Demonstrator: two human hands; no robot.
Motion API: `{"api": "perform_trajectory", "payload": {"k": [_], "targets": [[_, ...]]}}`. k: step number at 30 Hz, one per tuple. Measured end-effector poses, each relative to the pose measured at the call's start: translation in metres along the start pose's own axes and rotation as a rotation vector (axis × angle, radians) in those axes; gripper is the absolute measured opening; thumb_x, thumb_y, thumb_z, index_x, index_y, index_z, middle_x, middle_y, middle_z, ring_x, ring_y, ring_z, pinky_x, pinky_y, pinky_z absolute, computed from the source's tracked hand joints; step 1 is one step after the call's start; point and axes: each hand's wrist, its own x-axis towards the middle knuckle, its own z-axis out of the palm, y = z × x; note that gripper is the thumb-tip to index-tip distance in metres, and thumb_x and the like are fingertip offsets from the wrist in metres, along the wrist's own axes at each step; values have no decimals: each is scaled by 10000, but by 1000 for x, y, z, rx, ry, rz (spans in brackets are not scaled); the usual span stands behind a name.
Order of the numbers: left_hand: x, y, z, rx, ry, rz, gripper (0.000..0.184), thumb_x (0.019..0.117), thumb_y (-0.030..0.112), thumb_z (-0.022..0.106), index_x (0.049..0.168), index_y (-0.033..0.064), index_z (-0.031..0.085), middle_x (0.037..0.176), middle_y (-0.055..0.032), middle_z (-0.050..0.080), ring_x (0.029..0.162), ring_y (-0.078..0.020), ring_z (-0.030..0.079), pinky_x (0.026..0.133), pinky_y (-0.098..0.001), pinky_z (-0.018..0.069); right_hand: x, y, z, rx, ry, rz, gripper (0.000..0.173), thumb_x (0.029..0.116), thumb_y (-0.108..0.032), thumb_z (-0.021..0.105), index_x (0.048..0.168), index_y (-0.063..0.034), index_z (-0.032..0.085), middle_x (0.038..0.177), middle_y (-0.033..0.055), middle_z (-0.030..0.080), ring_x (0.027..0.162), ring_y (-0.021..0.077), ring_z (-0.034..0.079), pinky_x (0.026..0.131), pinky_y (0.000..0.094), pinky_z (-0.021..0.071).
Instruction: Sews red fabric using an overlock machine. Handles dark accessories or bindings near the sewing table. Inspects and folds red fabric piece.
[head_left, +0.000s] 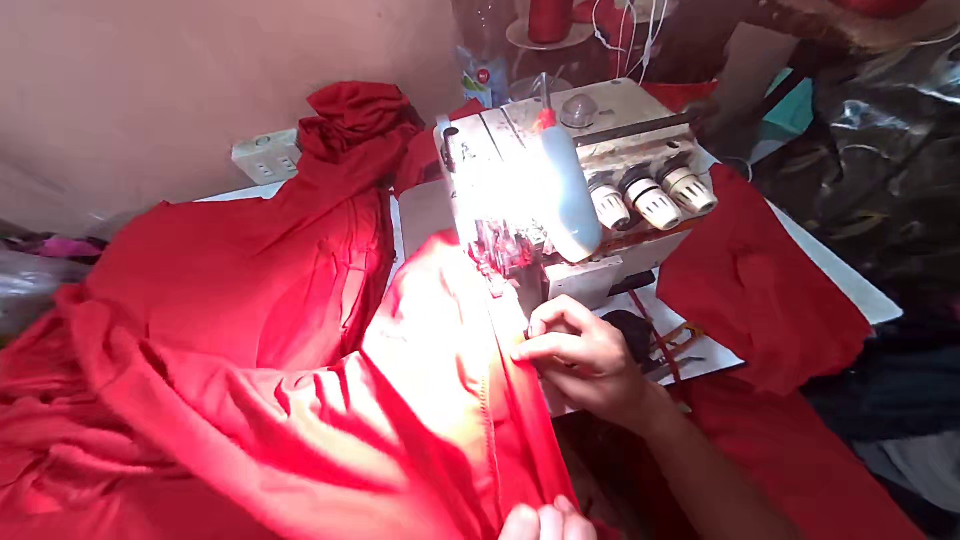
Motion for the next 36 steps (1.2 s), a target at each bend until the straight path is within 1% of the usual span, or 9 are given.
{"api": "perform_trajectory", "payload": {"k": [11, 14, 17, 18, 20, 22, 24, 28, 36], "targets": [[47, -47, 32, 199, 231, -237, 235, 900, 18, 556, 704, 12, 685, 624, -75, 615, 565, -200, 574, 551, -319, 433, 3, 1, -4, 52, -54, -6, 102, 956, -92, 649, 987, -48, 736, 992, 112, 619, 930, 13, 584, 843, 94, 466], [47, -64, 29, 258, 204, -229, 235, 911, 107, 551, 736, 30, 689, 621, -81, 621, 541, -226, 598, 484, -344, 420, 6, 0, -5, -11, -66, -19, 130, 957, -88, 617, 987, -12, 719, 989, 132, 633, 935, 32, 593, 850, 99, 464], [33, -90, 19, 286, 97, -296, 324, 932, 325, 542, 830, 95, 746, 782, -120, 708, 729, -316, 694, 626, -482, 506, 10, 0, -4, -98, -55, 13, 168, 955, -107, 612, 977, -6, 745, 984, 137, 656, 886, 31, 606, 796, 100, 474], [30, -103, 14, 275, 79, -336, 360, 935, 395, 535, 854, 130, 764, 863, -128, 727, 838, -332, 688, 757, -531, 466, 10, 0, -3, -124, -44, 27, 173, 945, -107, 610, 966, -6, 749, 974, 134, 654, 850, 27, 602, 760, 99, 474], [30, -116, -2, 356, 91, -360, 434, 923, 522, 552, 896, 168, 801, 891, -127, 741, 895, -333, 679, 858, -557, 399, 11, -1, -2, -151, -20, 45, 178, 939, -111, 611, 959, -6, 754, 962, 135, 650, 834, 34, 598, 745, 102, 471], [31, -102, -13, 379, 157, -323, 403, 911, 466, 590, 772, 113, 727, 735, -122, 684, 766, -338, 649, 801, -538, 381, 8, 0, 1, -136, 9, 48, 178, 929, -103, 609, 964, -13, 758, 961, 133, 642, 861, 35, 596, 768, 97, 468], [29, -67, -13, 211, 169, -304, 264, 937, 322, 639, 855, 104, 763, 749, -90, 696, 739, -272, 623, 812, -459, 386, 4, 1, 2, -93, 28, 37, 171, 937, -100, 617, 995, -33, 764, 986, 126, 639, 924, 30, 599, 825, 97, 474], [18, -28, 31, 156, 248, -215, 215, 939, 98, 576, 835, 90, 764, 725, -23, 666, 722, -173, 544, 789, -337, 346, -4, 1, -1, -51, 29, 9, 142, 974, -113, 639, 1022, -64, 763, 1015, 112, 636, 963, 29, 604, 866, 107, 488], [30, -51, 56, 255, 358, -288, 225, 908, 178, 589, 776, 94, 750, 681, -33, 642, 676, -198, 590, 758, -375, 406, 0, 2, 1, -24, 22, 7, 127, 951, -91, 655, 994, -63, 772, 1016, 115, 634, 921, 15, 597, 838, 105, 490]]}}
